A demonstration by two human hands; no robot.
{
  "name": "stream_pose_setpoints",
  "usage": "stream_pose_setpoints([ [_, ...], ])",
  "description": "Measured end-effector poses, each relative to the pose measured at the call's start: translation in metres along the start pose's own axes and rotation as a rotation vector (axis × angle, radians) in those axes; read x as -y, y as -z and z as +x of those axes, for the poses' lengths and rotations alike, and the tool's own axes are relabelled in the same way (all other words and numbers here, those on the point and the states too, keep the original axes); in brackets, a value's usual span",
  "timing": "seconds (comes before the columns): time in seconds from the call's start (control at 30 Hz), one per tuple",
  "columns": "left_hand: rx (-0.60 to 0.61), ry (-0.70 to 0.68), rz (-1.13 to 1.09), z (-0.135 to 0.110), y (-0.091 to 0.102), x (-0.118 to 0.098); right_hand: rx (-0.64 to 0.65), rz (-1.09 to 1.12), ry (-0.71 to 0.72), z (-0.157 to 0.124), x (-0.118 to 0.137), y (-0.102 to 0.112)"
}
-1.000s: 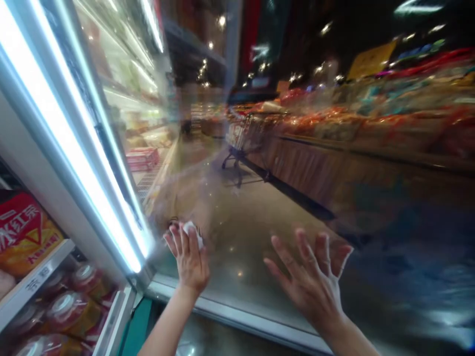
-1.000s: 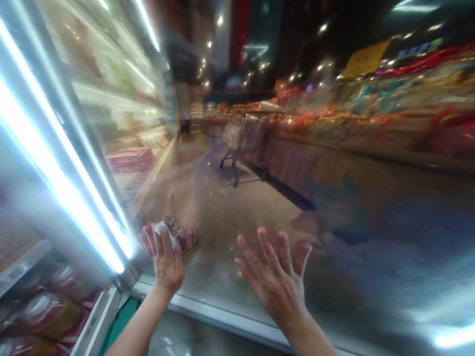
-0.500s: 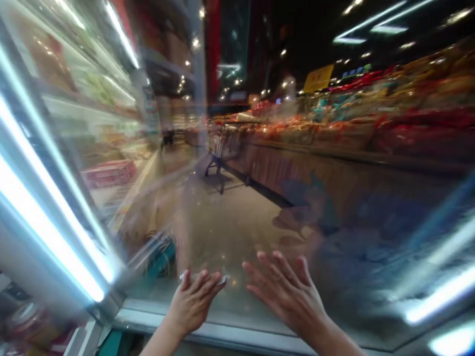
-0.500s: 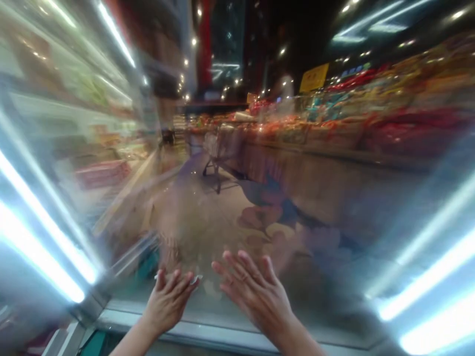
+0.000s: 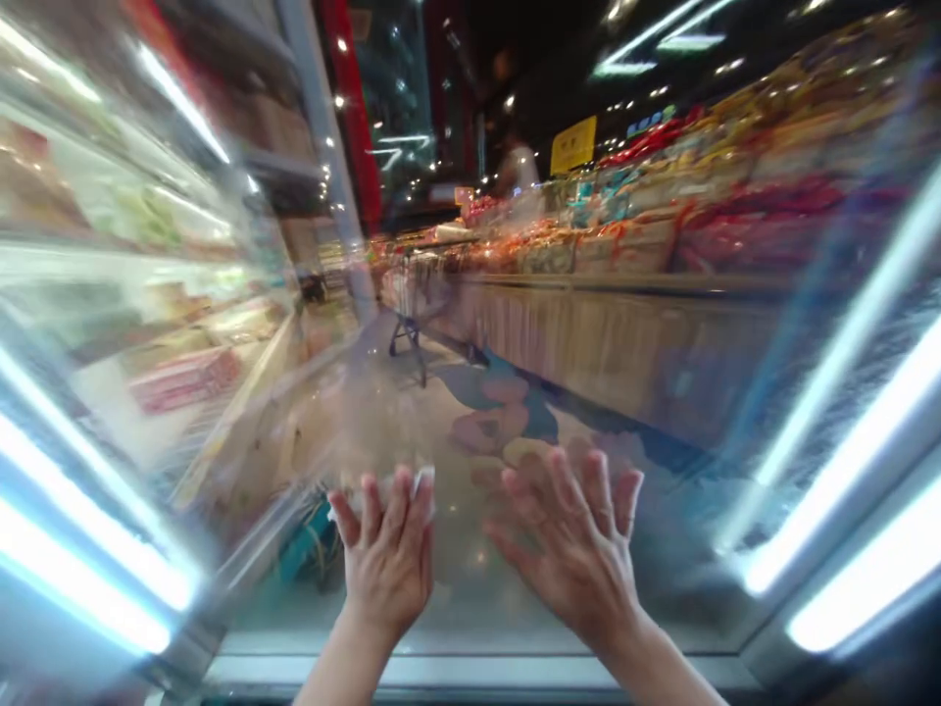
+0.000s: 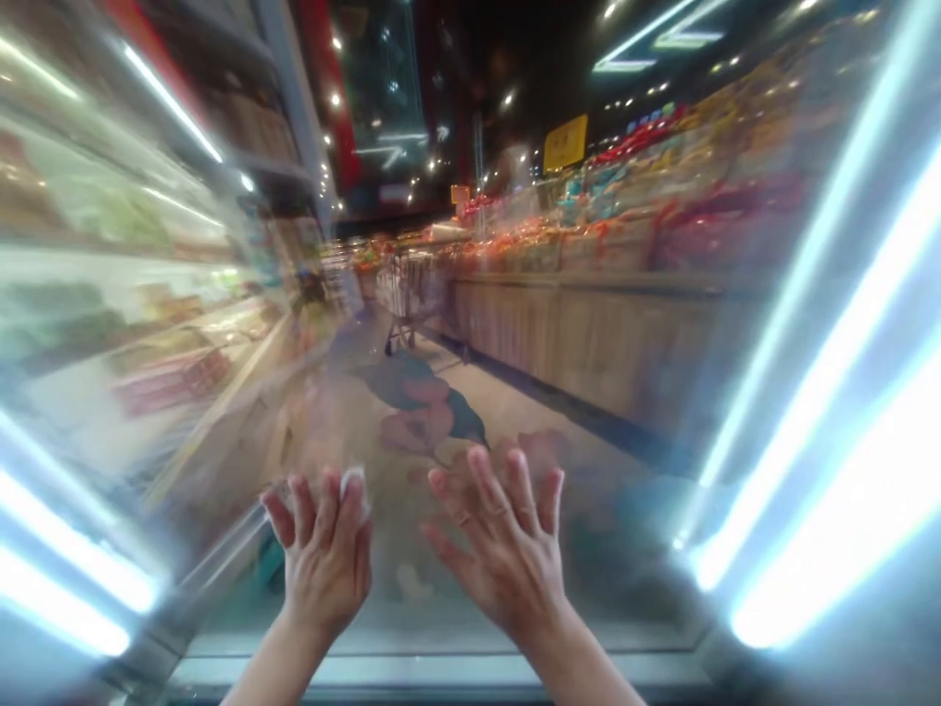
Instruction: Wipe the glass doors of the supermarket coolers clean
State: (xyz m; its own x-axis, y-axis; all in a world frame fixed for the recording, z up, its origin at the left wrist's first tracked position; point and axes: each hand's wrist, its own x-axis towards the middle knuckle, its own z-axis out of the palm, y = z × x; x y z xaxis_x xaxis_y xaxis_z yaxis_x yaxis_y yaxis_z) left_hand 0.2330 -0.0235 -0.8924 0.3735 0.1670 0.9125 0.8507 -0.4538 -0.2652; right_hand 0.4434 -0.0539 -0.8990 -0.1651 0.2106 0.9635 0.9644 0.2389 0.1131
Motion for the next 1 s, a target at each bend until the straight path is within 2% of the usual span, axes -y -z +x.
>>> stream_pose_setpoints([
  [0.07,-0.019,0.042,0.003,0.033,0.006,-0.001,-0.036,0.001,-0.062,0.013,-0.009,0.006],
  [0.13,-0.014,0.059,-0.002,0.038,0.005,-0.011,-0.046,0.020,-0.096,0.023,-0.014,0.009],
  [0.2,0.021,0.003,-0.010,0.015,-0.001,-0.022,-0.054,0.042,-0.106,0.026,-0.013,0.010],
  [0.27,0.057,-0.128,-0.014,-0.013,-0.007,-0.027,-0.064,0.054,-0.106,0.025,-0.012,0.010],
  [0.33,0.074,-0.240,0.009,-0.015,-0.008,-0.025,-0.064,0.060,-0.107,0.023,-0.012,0.011],
  [0.4,0.054,-0.252,0.036,0.019,0.000,-0.021,-0.070,0.066,-0.104,0.021,-0.014,0.012],
  [0.5,0.002,-0.153,0.036,0.088,0.013,-0.021,-0.085,0.075,-0.097,0.021,-0.017,0.012],
  [0.53,-0.011,-0.133,0.041,0.098,0.014,-0.022,-0.091,0.074,-0.094,0.021,-0.017,0.011],
  [0.57,-0.006,-0.131,0.047,0.095,0.013,-0.023,-0.094,0.072,-0.092,0.022,-0.018,0.011],
  [0.6,0.005,-0.144,0.053,0.082,0.011,-0.024,-0.096,0.070,-0.088,0.022,-0.018,0.010],
  [0.67,0.074,-0.211,0.072,0.029,0.002,-0.022,-0.100,0.066,-0.076,0.023,-0.018,0.009],
  [0.73,0.148,-0.368,0.083,-0.023,-0.004,-0.013,-0.105,0.063,-0.060,0.023,-0.019,0.009],
  [0.77,0.185,-0.455,0.093,-0.037,-0.003,-0.005,-0.108,0.062,-0.051,0.023,-0.020,0.009],
  [0.8,0.218,-0.522,0.111,-0.039,0.001,0.004,-0.109,0.061,-0.045,0.022,-0.020,0.010],
  [0.83,0.241,-0.553,0.126,-0.029,0.007,0.015,-0.107,0.060,-0.042,0.022,-0.021,0.010],
  [0.87,0.252,-0.544,0.140,-0.008,0.015,0.025,-0.102,0.061,-0.038,0.021,-0.021,0.010],
  [0.97,0.119,-0.345,0.152,0.073,0.037,0.046,-0.094,0.057,-0.037,0.020,-0.021,0.010],
  [1.0,0.117,-0.275,0.155,0.089,0.040,0.049,-0.097,0.050,-0.041,0.020,-0.021,0.009],
])
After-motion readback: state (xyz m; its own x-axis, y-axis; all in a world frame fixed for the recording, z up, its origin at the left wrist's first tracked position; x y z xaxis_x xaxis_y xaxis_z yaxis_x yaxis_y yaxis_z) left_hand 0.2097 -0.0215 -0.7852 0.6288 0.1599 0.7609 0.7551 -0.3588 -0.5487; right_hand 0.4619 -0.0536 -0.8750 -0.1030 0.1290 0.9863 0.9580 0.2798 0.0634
